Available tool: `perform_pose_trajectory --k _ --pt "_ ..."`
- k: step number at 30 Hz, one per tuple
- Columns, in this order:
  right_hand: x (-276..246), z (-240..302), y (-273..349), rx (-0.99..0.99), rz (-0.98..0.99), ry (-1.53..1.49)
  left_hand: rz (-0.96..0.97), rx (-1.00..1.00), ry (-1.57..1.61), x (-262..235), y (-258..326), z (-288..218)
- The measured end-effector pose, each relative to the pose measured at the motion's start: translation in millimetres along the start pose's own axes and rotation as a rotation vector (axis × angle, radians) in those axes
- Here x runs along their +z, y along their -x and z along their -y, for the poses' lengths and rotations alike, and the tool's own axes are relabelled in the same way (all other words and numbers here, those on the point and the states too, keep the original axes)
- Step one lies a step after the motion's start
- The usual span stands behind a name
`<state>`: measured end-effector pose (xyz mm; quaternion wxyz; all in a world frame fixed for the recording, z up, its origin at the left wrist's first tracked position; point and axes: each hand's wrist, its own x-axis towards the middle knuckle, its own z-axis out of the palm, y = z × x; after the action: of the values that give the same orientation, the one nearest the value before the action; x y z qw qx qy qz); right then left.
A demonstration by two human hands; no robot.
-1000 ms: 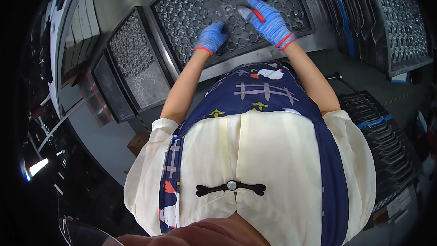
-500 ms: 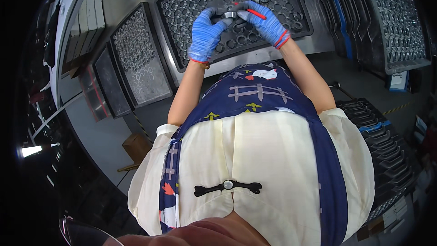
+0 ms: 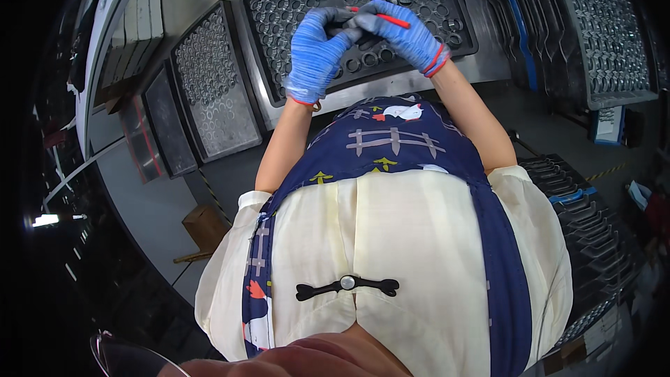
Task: The person picks up metal rings from a tray one at a time, turns each ring while marking it with a red pen, and returns it to the tray.
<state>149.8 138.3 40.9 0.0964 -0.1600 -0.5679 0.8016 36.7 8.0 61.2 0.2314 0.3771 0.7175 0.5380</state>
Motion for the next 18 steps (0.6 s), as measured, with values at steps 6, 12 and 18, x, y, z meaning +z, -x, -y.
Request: perform_pose_trajectory --k 6,12,18 --pt "5 9 -3 -0.072 0.038 -0.067 -0.023 -0.081 0.173 -3 1 -9" --pt "2 11 -1 -0.102 0.022 0.105 -0.035 0.071 -0.074 -5 -1 -16" --pt "-1 13 0 -0.063 0.032 -0.046 -0.002 -0.135 0.321 -5 -5 -17"
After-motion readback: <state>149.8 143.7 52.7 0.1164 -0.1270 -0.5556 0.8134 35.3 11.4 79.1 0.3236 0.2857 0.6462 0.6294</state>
